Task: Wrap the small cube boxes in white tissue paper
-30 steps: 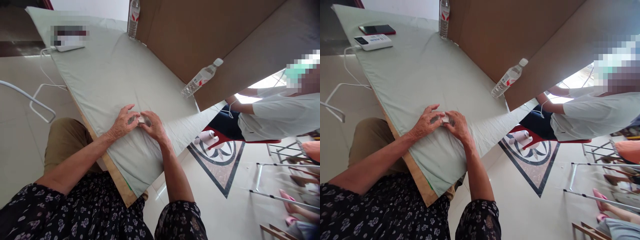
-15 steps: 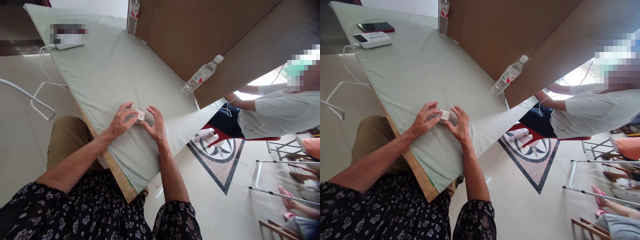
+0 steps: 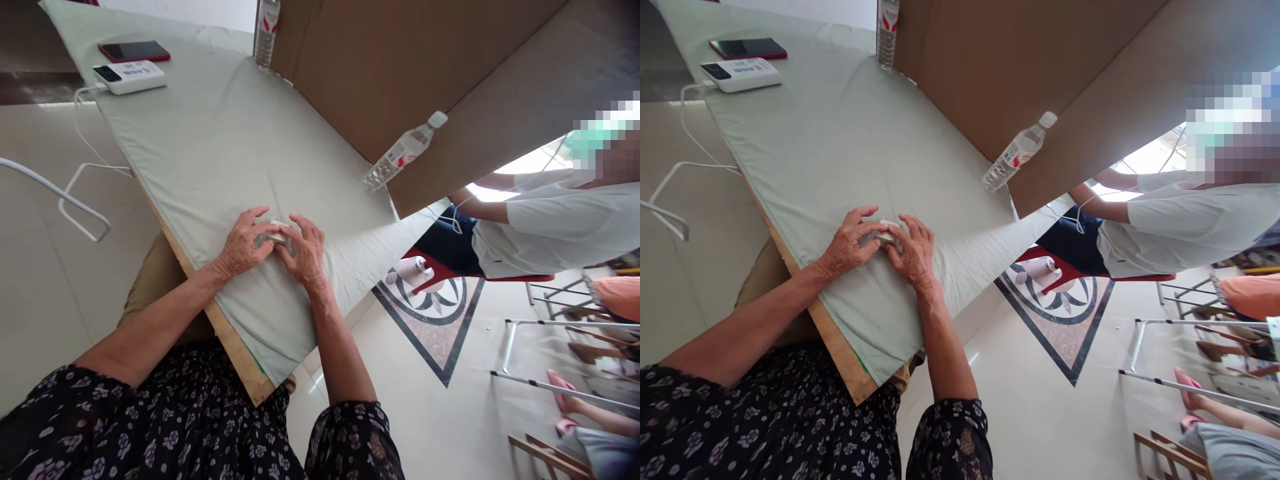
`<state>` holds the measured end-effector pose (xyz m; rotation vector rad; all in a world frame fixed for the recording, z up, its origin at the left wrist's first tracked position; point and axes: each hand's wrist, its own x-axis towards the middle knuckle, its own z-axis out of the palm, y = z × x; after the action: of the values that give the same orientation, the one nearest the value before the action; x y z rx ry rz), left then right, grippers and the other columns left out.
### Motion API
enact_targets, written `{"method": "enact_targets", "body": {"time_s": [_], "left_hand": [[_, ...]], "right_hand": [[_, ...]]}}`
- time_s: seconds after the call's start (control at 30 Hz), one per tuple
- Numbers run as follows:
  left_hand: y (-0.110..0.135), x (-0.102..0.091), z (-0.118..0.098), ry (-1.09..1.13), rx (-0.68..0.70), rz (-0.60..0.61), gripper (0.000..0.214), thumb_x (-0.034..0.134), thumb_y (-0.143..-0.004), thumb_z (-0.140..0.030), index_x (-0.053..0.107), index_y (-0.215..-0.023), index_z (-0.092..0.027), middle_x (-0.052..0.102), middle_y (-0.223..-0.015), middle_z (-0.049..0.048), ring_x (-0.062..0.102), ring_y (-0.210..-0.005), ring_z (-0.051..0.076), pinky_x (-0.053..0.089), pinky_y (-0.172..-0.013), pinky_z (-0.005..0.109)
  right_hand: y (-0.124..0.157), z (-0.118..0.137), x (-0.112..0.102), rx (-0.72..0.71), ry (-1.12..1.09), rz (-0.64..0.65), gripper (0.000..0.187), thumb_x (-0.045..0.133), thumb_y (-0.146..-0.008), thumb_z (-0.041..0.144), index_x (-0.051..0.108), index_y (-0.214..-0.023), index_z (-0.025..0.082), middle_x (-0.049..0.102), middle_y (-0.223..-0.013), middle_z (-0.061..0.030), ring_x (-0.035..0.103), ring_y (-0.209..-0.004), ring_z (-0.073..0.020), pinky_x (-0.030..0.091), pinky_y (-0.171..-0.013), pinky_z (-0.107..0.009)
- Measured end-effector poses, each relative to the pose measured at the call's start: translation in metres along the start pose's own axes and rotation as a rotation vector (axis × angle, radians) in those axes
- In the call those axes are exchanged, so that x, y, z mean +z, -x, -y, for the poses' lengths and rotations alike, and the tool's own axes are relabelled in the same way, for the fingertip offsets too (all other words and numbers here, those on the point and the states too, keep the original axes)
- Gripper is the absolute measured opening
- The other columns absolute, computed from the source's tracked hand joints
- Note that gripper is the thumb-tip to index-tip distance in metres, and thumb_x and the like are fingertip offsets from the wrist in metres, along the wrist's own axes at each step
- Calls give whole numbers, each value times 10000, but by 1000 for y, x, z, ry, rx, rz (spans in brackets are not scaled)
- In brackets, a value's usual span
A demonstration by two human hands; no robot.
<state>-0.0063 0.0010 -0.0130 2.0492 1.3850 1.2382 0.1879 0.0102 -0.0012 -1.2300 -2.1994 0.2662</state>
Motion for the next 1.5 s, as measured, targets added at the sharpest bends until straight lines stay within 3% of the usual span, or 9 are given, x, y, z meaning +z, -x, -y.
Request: {"method": "enact_targets", "body": {"time_s": [0.13, 0.27, 0.43, 0.53, 0.73, 0.97, 1.13, 1.3, 1.5], "left_hand": [[-1, -4, 1, 52, -44, -14, 333, 607, -829, -223, 737, -1135, -216, 561, -1448, 120, 569, -1331, 313, 479, -1151, 540], [-2, -7, 3, 89, -68, -57, 454, 611, -820, -244, 658, -1267, -179, 582, -1433, 156, 583, -1327, 308, 548, -1064, 488], [-3, -2, 6, 92, -67, -13, 623, 636, -799, -273, 556, -1402, -142, 575, -1458, 184, 546, -1373, 334, 514, -1105, 527], [-4, 1, 10, 114, -82, 36, 802, 658, -778, -289, 428, -1532, -148, 546, -1507, 193, 516, -1415, 349, 475, -1146, 547], [-5, 3, 12, 140, -116, 113, 857, 632, -766, -255, 375, -1576, -144, 654, -1344, 156, 631, -1238, 297, 502, -1112, 506], [-4, 4, 11, 156, -87, 79, 839, 627, -740, -200, 419, -1552, -169, 647, -1329, 147, 632, -1212, 279, 533, -1079, 473], [-4, 4, 9, 196, -87, 84, 831, 622, -749, -201, 408, -1551, -158, 629, -1364, 167, 637, -1227, 279, 548, -1067, 464], [-4, 5, 8, 222, -111, 81, 800, 633, -773, -244, 423, -1541, -161, 626, -1370, 161, 639, -1224, 276, 536, -1081, 474], [-6, 6, 5, 262, -133, 59, 637, 622, -919, -414, 488, -1490, -166, 664, -1291, 140, 659, -1150, 237, 541, -1053, 428]], "right_hand": [[3, -3, -2, 25, -124, -72, 404, 677, -919, 370, 617, -1313, 304, 565, -1527, -98, 489, -1460, -298, 382, -1219, -558], [8, -13, -6, 147, -289, -157, 502, 573, -988, 480, 496, -1448, 294, 531, -1559, -133, 514, -1444, -268, 477, -1141, -514], [5, -17, 2, 149, -325, -43, 802, 721, -881, 556, 395, -1553, 264, 476, -1615, -164, 477, -1482, -312, 449, -1168, -547], [1, -17, 10, 128, -277, -5, 856, 769, -844, 547, 408, -1557, 242, 516, -1586, -172, 486, -1476, -335, 419, -1190, -565], [-1, -17, 16, 134, -279, 18, 701, 737, -877, 481, 502, -1487, 230, 714, -1332, -131, 685, -1198, -286, 511, -1087, -492], [5, -12, 7, 103, -246, 6, 639, 728, -884, 510, 551, -1446, 264, 678, -1402, -126, 633, -1293, -306, 476, -1132, -524], [4, -3, -11, 38, -152, -99, 296, 654, -971, 445, 704, -1215, 285, 628, -1474, -99, 560, -1394, -287, 427, -1178, -537], [-11, 11, -22, -66, 40, 17, 147, 632, -991, 302, 756, -1071, 296, 686, -1401, -76, 599, -1317, -302, 426, -1116, -544], [-28, 16, -20, -157, 165, 90, 213, 530, -1014, 191, 718, -941, 259, 740, -1299, -78, 621, -1243, -280, 412, -1086, -503]]}}
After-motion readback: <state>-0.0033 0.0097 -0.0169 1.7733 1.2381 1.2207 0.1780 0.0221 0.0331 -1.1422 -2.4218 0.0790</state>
